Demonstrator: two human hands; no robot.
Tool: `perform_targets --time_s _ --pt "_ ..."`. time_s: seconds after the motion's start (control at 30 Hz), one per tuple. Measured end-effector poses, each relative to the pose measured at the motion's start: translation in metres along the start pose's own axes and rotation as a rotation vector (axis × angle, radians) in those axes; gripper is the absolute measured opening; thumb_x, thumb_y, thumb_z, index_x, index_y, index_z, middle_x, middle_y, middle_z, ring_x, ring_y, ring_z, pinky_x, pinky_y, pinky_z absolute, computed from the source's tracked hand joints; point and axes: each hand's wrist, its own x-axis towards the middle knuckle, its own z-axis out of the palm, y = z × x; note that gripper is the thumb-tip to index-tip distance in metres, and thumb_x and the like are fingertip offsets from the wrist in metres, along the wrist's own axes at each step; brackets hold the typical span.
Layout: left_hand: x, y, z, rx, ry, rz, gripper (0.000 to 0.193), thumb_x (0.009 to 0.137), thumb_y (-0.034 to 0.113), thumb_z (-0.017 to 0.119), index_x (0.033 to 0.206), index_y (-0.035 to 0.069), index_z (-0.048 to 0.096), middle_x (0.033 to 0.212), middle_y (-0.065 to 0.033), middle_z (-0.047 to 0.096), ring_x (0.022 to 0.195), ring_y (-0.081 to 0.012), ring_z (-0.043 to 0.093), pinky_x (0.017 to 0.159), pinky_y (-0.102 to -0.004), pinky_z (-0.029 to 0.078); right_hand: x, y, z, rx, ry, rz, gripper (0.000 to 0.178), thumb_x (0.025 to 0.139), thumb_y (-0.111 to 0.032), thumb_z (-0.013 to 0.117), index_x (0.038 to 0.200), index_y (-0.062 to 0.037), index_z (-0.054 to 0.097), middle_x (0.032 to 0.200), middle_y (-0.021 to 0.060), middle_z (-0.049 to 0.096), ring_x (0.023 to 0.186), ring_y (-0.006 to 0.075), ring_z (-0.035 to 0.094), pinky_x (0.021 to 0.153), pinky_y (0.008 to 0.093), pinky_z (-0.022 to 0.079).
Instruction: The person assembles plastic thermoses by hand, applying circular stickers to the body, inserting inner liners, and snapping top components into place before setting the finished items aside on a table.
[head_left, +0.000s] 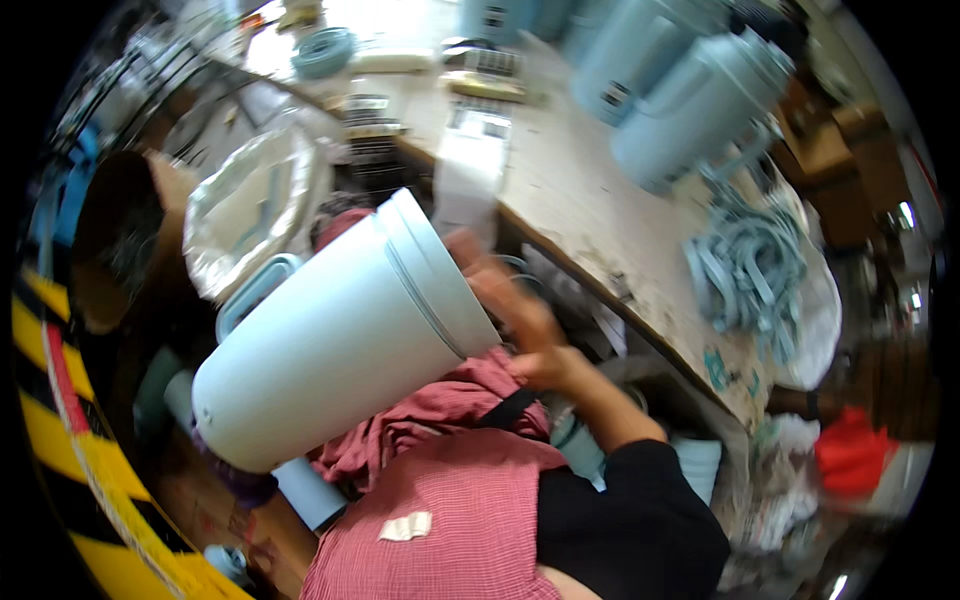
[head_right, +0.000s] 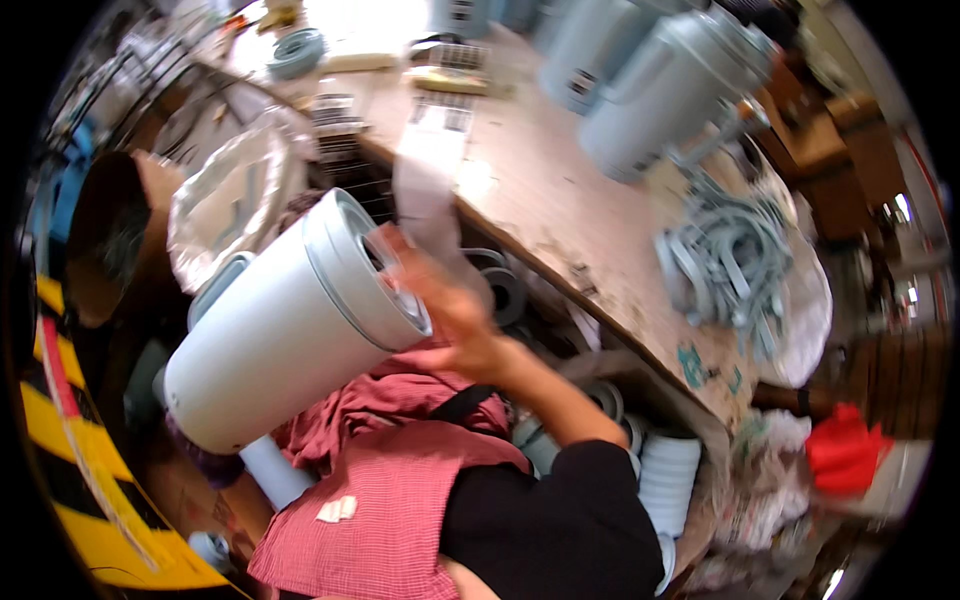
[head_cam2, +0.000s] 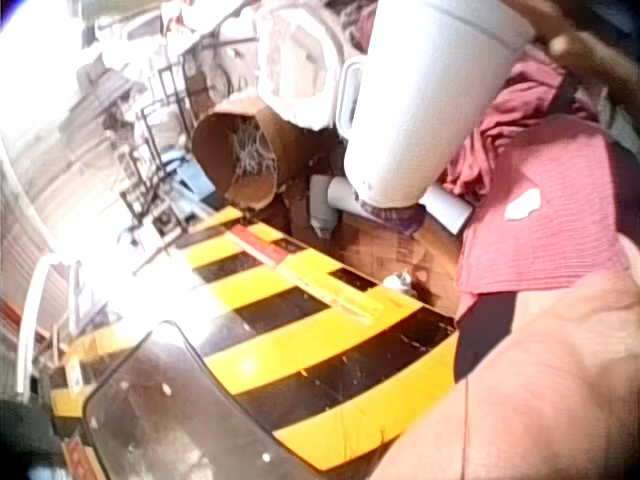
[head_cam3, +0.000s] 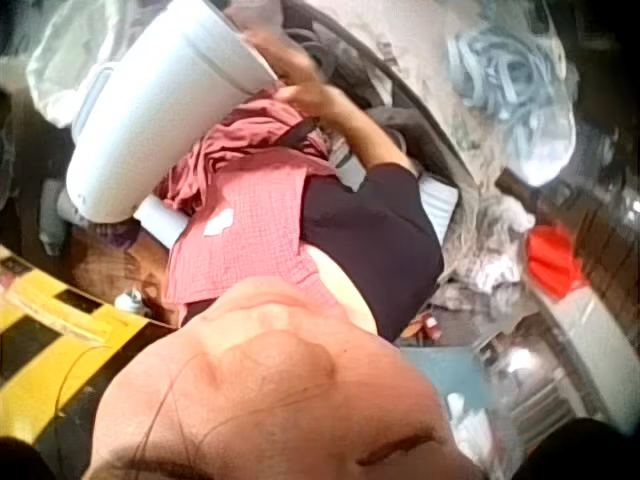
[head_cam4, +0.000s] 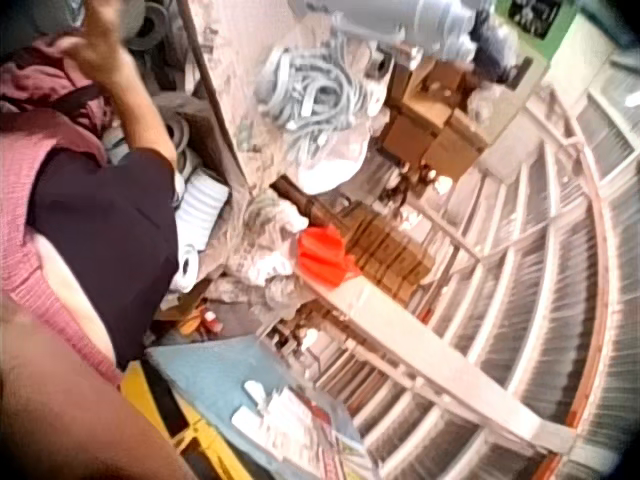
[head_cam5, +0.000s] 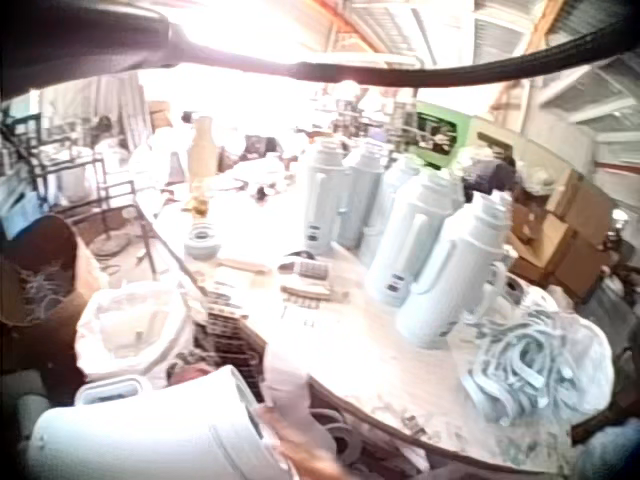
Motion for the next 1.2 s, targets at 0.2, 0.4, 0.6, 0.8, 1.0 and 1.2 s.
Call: perform_targets --time_s 0.2,0.4,0.6,0.8,1.0,1.2 --pt "0.089 0.113 -0.003 -0.189 -0.17 0.477 0.049 0.1 0.029 0.052 0.137 -0.002 0.052 0.135 -0.0246 0.06 0.125 -0.0415 0.059 0.105 -0.0581 0.047 0.003 0.056 0.036 0.199 0.589 0.501 0.052 0.11 -0.034 0.045 0.145 0.0039 0.049 0.131 0.0127 0.065 0.116 0.0212 0.062 0.103 0.0326 0.046" --pt "0.155 0.153 -0.014 0.263 -0.666 0.367 0.052 0.101 0.029 0.043 0.14 -0.004 0.051 0.145 -0.0249 0.052 0.13 -0.0424 0.053 0.109 -0.0567 0.042 -0.013 -0.019 -0.139 -1.612 0.047 0.345 0.023 0.096 -0.025 0.06 0.087 -0.0073 0.072 0.08 0.0107 0.072 0.079 0.0277 0.07 0.069 0.0411 0.053" --pt "0.172 0.141 0.025 -0.067 -0.878 0.311 0.075 0.094 0.056 0.05 0.146 0.002 0.046 0.157 -0.0254 0.04 0.139 -0.0382 0.046 0.116 -0.0502 0.034 -0.046 -0.071 -0.321 -2.02 0.068 0.986 0.022 0.089 -0.02 0.063 0.105 -0.0077 0.071 0.097 0.0139 0.075 0.09 0.0292 0.075 0.074 0.0464 0.059" --pt "0.143 0.122 0.024 -0.169 -0.766 0.139 0.087 0.094 0.07 0.043 0.145 0.0 0.042 0.154 -0.026 0.042 0.141 -0.0417 0.043 0.115 -0.0543 0.035 -0.043 -0.097 -0.309 -1.646 0.158 1.288 0.046 0.082 -0.011 0.062 0.127 -0.0182 0.069 0.111 0.0149 0.074 0.1 0.0319 0.072 0.084 0.0444 0.056" --pt "0.104 0.118 0.016 -0.232 -0.349 0.216 0.077 0.086 0.055 0.068 0.141 0.007 0.042 0.135 -0.0243 0.053 0.129 -0.0442 0.051 0.108 -0.0611 0.042 -0.02 -0.121 -0.218 -1.727 0.692 -0.027 0.036 0.098 -0.004 0.06 0.135 -0.0064 0.059 0.119 0.0132 0.062 0.097 0.0259 0.062 0.083 0.0381 0.052" --pt "0.052 0.172 0.02 -0.036 -0.624 0.33 0.055 0.074 0.042 0.086 0.111 0.024 0.049 0.116 -0.012 0.067 0.116 -0.0424 0.062 0.112 -0.0611 0.038 0.068 -0.005 -0.021 -0.683 0.62 -0.429 0.059 0.099 -0.001 0.062 0.144 -0.0096 0.025 0.078 0.0096 0.056 0.052 0.0096 0.043 0.042 0.0234 0.036"
